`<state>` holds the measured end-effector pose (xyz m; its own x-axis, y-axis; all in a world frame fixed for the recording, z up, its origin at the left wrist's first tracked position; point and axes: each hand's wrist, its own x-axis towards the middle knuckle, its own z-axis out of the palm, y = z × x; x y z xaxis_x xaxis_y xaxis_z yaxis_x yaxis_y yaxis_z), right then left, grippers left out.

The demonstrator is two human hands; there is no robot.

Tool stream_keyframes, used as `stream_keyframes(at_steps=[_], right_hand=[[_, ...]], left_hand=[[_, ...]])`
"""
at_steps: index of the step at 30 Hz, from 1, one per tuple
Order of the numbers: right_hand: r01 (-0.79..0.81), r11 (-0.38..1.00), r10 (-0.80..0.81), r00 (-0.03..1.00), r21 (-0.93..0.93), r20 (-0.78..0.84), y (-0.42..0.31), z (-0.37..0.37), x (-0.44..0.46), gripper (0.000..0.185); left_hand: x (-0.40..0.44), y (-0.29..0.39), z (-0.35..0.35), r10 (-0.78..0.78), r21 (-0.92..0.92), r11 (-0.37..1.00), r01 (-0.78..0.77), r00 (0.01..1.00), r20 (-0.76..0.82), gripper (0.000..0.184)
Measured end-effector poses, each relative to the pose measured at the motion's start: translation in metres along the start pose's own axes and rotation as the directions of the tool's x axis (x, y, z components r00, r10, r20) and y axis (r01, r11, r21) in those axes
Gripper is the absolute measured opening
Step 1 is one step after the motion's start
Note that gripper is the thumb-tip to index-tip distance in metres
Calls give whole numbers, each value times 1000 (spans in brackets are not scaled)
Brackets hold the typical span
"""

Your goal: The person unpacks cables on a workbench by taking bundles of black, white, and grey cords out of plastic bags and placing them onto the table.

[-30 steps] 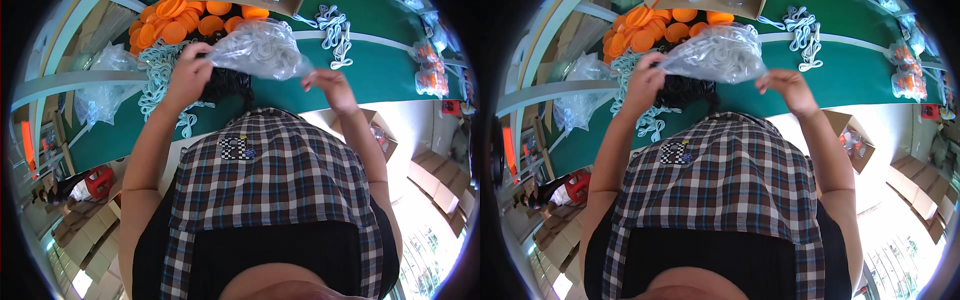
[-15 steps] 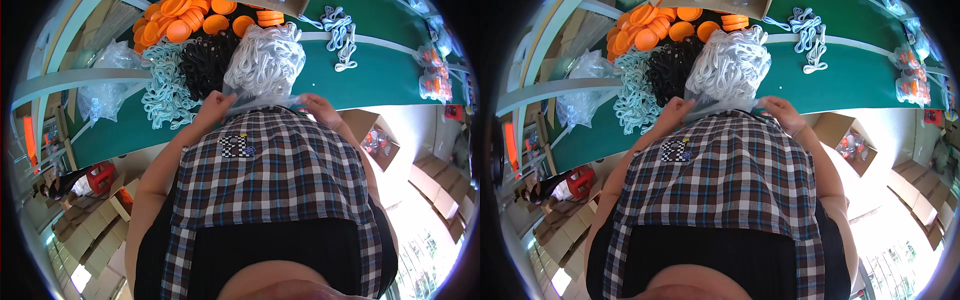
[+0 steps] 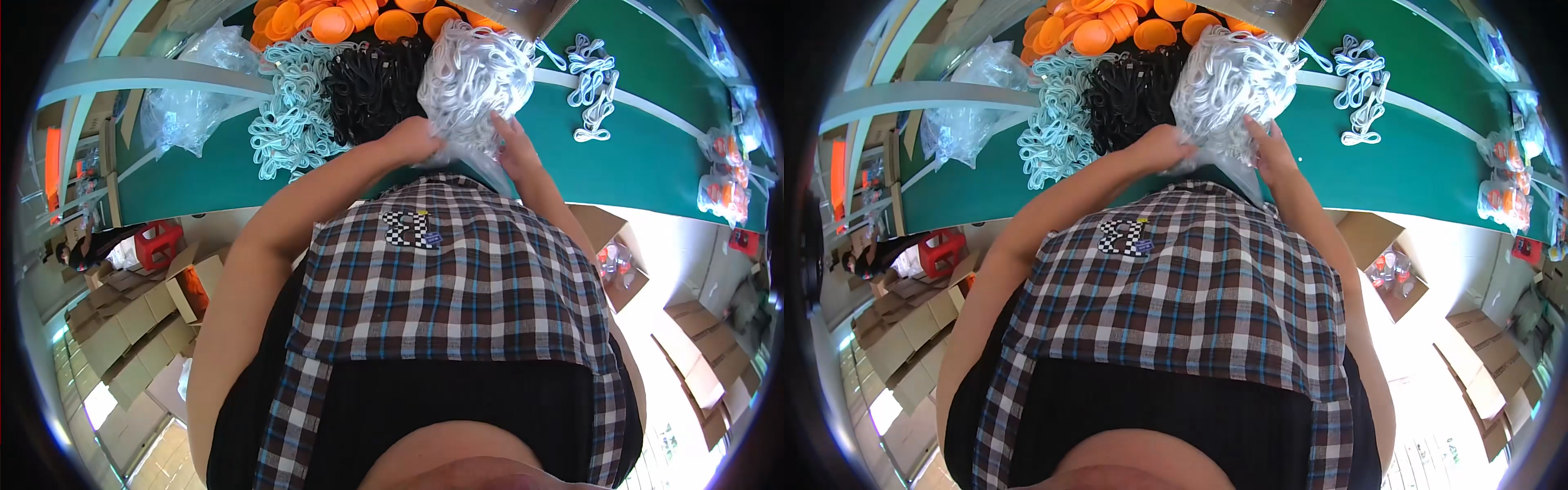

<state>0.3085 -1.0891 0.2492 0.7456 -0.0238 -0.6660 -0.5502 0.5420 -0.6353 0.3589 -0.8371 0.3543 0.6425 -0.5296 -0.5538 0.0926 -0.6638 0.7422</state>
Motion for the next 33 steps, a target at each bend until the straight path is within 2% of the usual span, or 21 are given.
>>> stream_keyframes(at_steps=[2, 3, 4, 5, 7, 8, 9, 10, 14, 16, 20, 21, 25, 26, 27, 30, 31, 33], right_hand=[[-179, 966, 168, 983, 185, 72, -18, 1, -40, 56], [-173, 965, 163, 985, 198, 62, -17, 4, -63, 56], [74, 995, -57, 967, -61, 250, -11, 8, -90, 55], [357, 896, -206, 861, -266, 465, -12, 12, -107, 55], [350, 728, -133, 915, -589, 380, -39, 16, -113, 42], [344, 729, -138, 921, -592, 366, -37, 19, -96, 42], [-18, 893, 96, 984, -450, 151, -30, 23, -69, 40], [-360, 909, 367, 930, -210, -7, -24, 22, -56, 38], [-270, 921, 280, 960, -281, -4, -26, 12, -55, 28], [-247, 911, 263, 965, -331, 4, -15, 8, -64, 22], [-161, 886, 195, 980, -436, 33, -7, 8, -74, 16], [-171, 884, 202, 979, -435, 27, -6, 11, -83, 16], [197, 885, -71, 953, -422, 294, -21, 37, -94, 24], [183, 888, -59, 955, -422, 291, -15, 36, -96, 24], [139, 834, 21, 959, -534, 282, -11, 34, -96, 25], [61, 567, 214, 952, -822, 218, -13, 26, -79, 32], [63, 568, 220, 949, -821, 225, -6, 20, -72, 32], [-151, 857, 266, 949, -493, 172, 22, 1, -59, 38]], left_hand=[[-8, 7, -6, 6, 12, 1000, -6, 998, 55, 37], [-8, -1, -7, 10, 19, 1000, -11, 998, 69, 37], [-7, -15, -5, -2, 67, 998, -2, 998, 69, 37], [-7, -19, -5, -11, 112, 994, 3, 997, 71, 36], [7, -15, -13, 39, 107, 993, -44, 998, 52, 36], [10, -12, -17, 57, 91, 994, -58, 998, 21, 36], [8, -9, -19, 68, 74, 995, -67, 998, -11, 36], [6, -6, -20, 79, 58, 995, -77, 996, -46, 36], [-21, 22, -25, 184, 106, 975, -193, 979, 92, 31], [-30, 14, -23, 193, 106, 972, -209, 971, 144, 30], [-26, -28, -23, 232, 355, 892, -279, 958, 170, 29], [-32, -21, -22, 229, 349, 895, -278, 958, 176, 29], [-54, 18, -41, 157, 231, 957, -176, 983, 98, 26], [-55, 5, -37, 147, 225, 960, -167, 984, 103, 26], [-52, -18, -31, 201, 286, 934, -214, 977, 76, 27], [-33, -73, -25, 395, 486, 805, -339, 918, -15, 37], [-36, -69, -26, 388, 488, 808, -330, 922, -19, 37], [-44, -57, -21, 357, 217, 919, -329, 928, -107, 41]])
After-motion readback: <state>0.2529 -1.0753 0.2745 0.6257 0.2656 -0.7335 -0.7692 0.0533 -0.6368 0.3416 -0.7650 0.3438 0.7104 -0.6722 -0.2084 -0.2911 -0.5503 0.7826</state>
